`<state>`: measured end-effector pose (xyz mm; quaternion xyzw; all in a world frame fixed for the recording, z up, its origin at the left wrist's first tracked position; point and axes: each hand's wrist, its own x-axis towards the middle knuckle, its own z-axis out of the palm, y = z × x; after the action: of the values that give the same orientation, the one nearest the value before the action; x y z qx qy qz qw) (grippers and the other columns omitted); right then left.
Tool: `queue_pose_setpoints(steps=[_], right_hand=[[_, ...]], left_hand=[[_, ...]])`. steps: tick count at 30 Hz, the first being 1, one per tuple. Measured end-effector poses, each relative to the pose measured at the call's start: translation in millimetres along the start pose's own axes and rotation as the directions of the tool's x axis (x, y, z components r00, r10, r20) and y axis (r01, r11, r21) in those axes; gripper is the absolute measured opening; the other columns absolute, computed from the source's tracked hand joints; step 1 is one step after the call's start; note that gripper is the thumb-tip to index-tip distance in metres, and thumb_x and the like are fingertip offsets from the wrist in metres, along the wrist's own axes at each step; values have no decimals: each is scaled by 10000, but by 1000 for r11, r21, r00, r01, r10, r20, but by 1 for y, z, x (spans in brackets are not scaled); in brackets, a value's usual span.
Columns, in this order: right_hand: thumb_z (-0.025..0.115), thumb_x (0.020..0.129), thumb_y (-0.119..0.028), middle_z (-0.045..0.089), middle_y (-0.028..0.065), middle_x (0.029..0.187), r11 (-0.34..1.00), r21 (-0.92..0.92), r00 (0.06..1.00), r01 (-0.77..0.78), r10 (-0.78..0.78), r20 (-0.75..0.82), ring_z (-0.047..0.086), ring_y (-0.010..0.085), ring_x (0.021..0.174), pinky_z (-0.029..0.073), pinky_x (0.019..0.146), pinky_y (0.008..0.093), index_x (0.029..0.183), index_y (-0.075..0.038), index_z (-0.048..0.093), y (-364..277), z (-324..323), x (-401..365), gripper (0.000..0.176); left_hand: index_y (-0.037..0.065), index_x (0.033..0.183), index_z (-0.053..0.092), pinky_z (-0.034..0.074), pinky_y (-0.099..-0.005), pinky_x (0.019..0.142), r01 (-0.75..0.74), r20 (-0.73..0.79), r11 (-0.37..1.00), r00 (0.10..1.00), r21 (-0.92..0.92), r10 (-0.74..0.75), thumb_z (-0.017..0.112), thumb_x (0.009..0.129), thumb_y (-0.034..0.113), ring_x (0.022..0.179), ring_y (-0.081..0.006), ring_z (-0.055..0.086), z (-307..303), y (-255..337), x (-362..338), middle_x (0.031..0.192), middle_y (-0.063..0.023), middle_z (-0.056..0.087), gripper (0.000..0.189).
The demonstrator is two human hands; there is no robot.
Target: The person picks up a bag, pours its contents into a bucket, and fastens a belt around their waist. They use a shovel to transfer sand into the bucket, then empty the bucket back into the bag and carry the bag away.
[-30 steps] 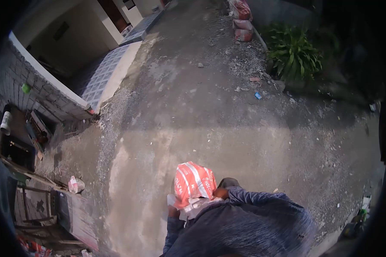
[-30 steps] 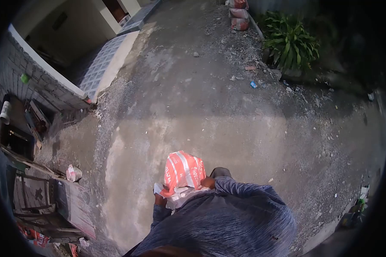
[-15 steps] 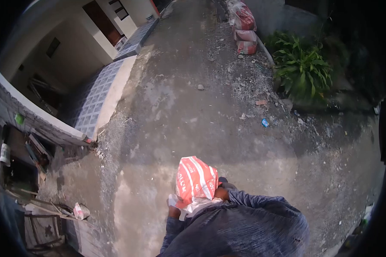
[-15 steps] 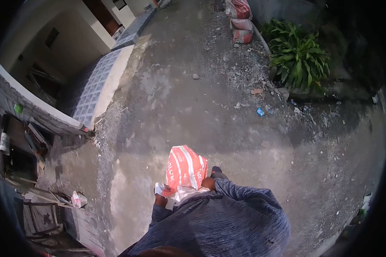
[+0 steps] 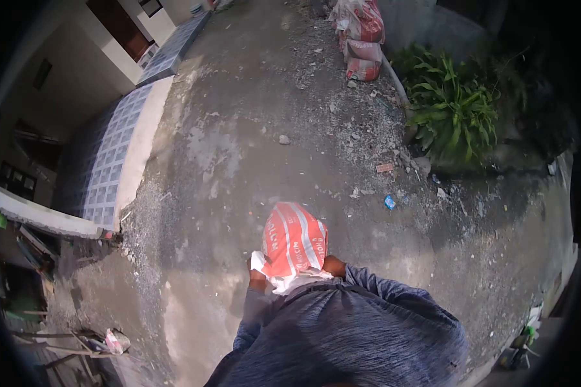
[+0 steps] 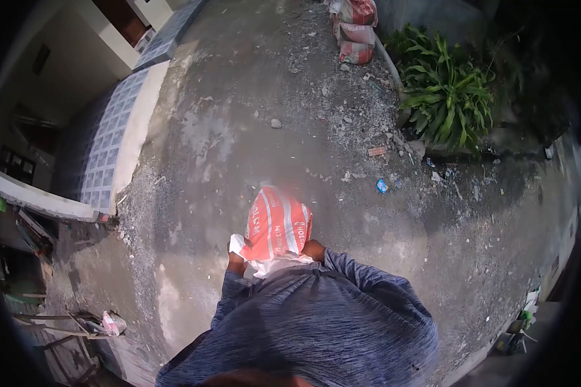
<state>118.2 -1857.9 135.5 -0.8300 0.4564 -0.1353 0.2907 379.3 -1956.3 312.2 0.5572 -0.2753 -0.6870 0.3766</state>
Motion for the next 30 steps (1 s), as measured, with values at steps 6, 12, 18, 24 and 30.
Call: queue_pose_setpoints(steps=[6, 12, 18, 24, 30], right_hand=[[553, 831, -274, 657, 197, 1027, 929, 365, 988, -57, 106, -116, 647, 370, 918, 521, 781, 426, 1121, -110, 626, 35, -92, 53, 341], [545, 872, -312, 646, 179, 1104, 877, 469, 974, -102, 183, -132, 631, 330, 1005, 493, 857, 412, 1146, -121, 627, 127, -98, 105, 344], [553, 837, -239, 669, 183, 1010, 976, 219, 1000, -12, 18, -25, 651, 334, 941, 516, 796, 411, 1087, -109, 644, 216, -220, 172, 297], [571, 790, -186, 678, 189, 914, 904, 87, 908, -419, 417, 37, 664, 354, 844, 529, 738, 420, 877, -59, 708, 288, -322, 246, 206], [612, 829, -308, 675, 195, 972, 412, 639, 606, -649, 788, 108, 656, 344, 925, 519, 794, 376, 998, -62, 701, 359, -405, 291, 312]], left_hand=[[37, 801, 628, 487, -350, 605, 21, 84, 989, 996, 146, -34, 437, 959, 298, 669, -211, 608, 37, 37, 123, 712, -89, 619, 360], [25, 742, 626, 457, -358, 523, 141, -63, 983, 989, 116, -135, 535, 887, 229, 571, -211, 593, 108, 86, 224, 647, -91, 607, 266], [41, 718, 615, 461, -342, 523, 41, -38, 991, 999, 129, -36, 498, 918, 229, 565, -206, 589, 169, 146, 307, 638, -85, 606, 298], [35, 737, 614, 481, -331, 550, -54, 7, 993, 999, 102, 54, 485, 926, 211, 592, -204, 596, 226, 210, 372, 669, -88, 614, 289], [24, 779, 613, 484, -320, 577, -107, 143, 956, 987, 273, 70, 522, 906, 204, 631, -197, 597, 310, 270, 480, 703, -92, 617, 238]])
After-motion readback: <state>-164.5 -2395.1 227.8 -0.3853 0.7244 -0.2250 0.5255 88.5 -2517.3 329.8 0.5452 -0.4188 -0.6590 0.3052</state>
